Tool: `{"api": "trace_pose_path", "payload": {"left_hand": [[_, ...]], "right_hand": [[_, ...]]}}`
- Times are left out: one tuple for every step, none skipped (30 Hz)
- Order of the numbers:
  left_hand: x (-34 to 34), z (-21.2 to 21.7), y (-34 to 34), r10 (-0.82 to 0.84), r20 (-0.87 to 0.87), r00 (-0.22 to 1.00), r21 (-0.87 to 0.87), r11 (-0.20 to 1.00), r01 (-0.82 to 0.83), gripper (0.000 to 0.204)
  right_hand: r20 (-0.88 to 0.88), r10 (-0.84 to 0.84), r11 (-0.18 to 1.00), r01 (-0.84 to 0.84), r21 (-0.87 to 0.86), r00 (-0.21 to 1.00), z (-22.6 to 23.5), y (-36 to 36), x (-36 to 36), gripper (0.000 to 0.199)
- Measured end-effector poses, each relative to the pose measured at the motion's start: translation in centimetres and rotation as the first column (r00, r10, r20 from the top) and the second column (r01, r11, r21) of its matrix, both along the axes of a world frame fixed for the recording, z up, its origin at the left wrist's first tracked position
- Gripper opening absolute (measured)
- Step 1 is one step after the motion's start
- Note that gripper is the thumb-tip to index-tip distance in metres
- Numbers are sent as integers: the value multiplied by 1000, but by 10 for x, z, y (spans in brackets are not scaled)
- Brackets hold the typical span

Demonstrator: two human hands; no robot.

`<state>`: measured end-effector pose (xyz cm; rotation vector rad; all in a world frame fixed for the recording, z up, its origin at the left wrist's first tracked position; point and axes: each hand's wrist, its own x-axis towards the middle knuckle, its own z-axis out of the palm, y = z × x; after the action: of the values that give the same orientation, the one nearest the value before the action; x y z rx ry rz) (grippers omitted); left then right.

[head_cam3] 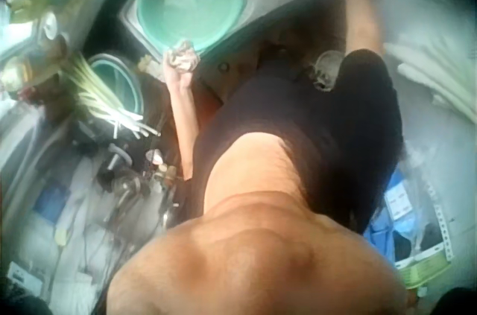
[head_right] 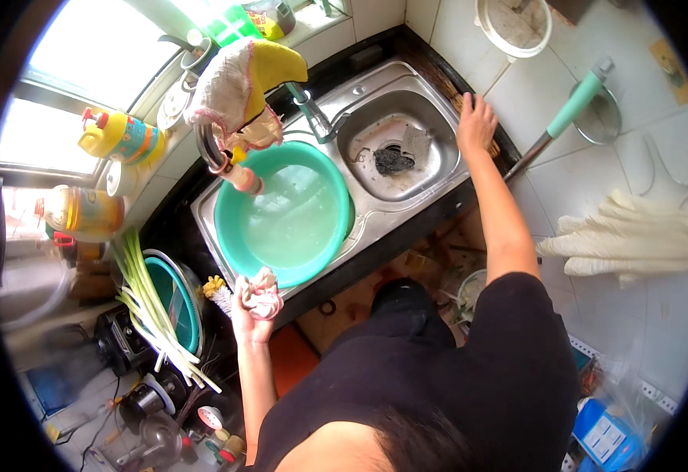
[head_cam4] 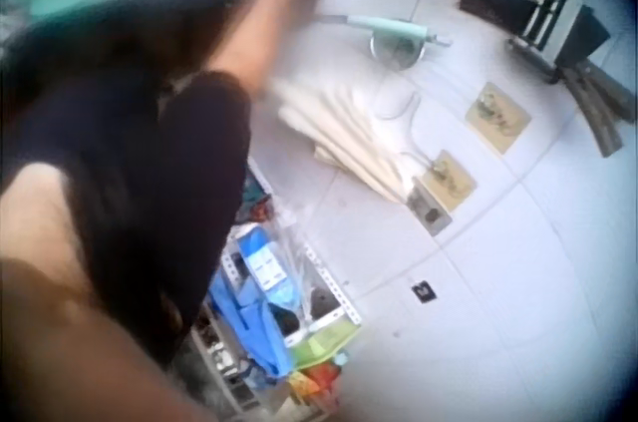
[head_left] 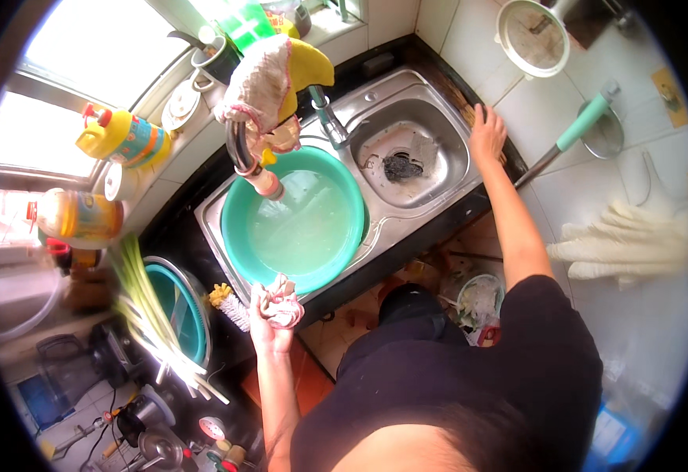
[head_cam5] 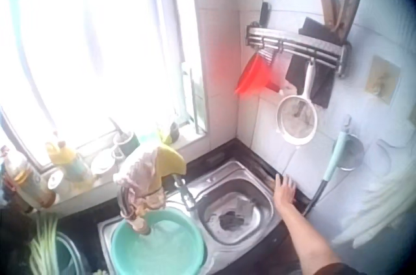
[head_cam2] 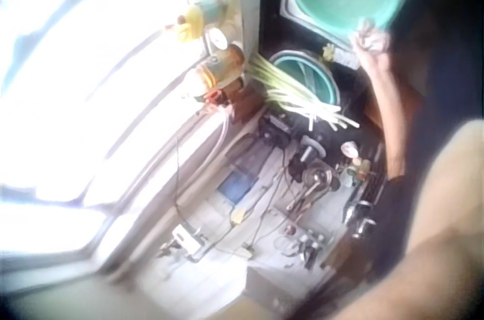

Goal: The person cleans a blender jar and its lid using a cloth and running water at the sink. They then wipe the countertop and sink area with the cloth, rinse a green basin, and finally sweep the kitchen floor with a broom.

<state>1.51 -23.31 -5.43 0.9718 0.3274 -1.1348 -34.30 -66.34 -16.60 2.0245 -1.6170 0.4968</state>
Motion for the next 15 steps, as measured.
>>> {"api": "trace_pose_path", "payload": {"left_hand": [[-1,2,4,35,17,999,34,999,-36,17],[1,-3,8,27,-6,1000,34,999,-27,18],[2,-9,12,15,-15,1000,3,1000,-15,19],[4,-14,19,19,-14,1000,-27,999,-20,20],[5,-16,22,27,-11,1000,-68,997,-28,21],[3,-13,19,94,-34,995,15,996,-93,17],[1,-8,11,136,-90,987,58,990,-131,15],[1,-11,10,108,-79,991,39,994,-105,16],[1,-14,17,106,-58,993,20,994,-105,16],[-2,-12,11,161,-56,985,63,986,-157,18],[-2,-10,12,176,-81,981,89,982,-169,19],[-1,-9,13,187,-106,977,116,978,-174,21],[0,-8,14,192,-132,972,143,974,-173,22],[2,-20,28,181,-134,974,158,974,-160,27],[-2,-18,31,189,-57,980,153,972,-179,32]], "right_hand": [[132,189,977,-199,70,973,20,15,32,33],[230,393,901,-422,97,891,6,16,40,27],[305,439,807,-521,280,845,-18,20,50,22],[129,437,733,-436,522,890,-34,34,72,21],[78,435,707,-394,587,897,-50,51,89,44],[53,390,613,-302,730,919,-61,61,104,78],[2,374,598,-243,764,927,-86,65,106,94],[16,329,545,-203,813,944,-108,67,103,98],[-13,302,469,-137,872,953,-101,72,117,100],[29,249,542,-164,824,968,-110,72,118,82],[65,239,642,-208,738,969,-114,70,117,56],[74,243,665,-221,713,967,-116,62,116,45],[83,241,687,-231,689,967,-118,54,113,35],[190,220,703,-291,649,957,-97,55,120,34],[288,199,727,-338,598,937,-67,56,127,33]]}}
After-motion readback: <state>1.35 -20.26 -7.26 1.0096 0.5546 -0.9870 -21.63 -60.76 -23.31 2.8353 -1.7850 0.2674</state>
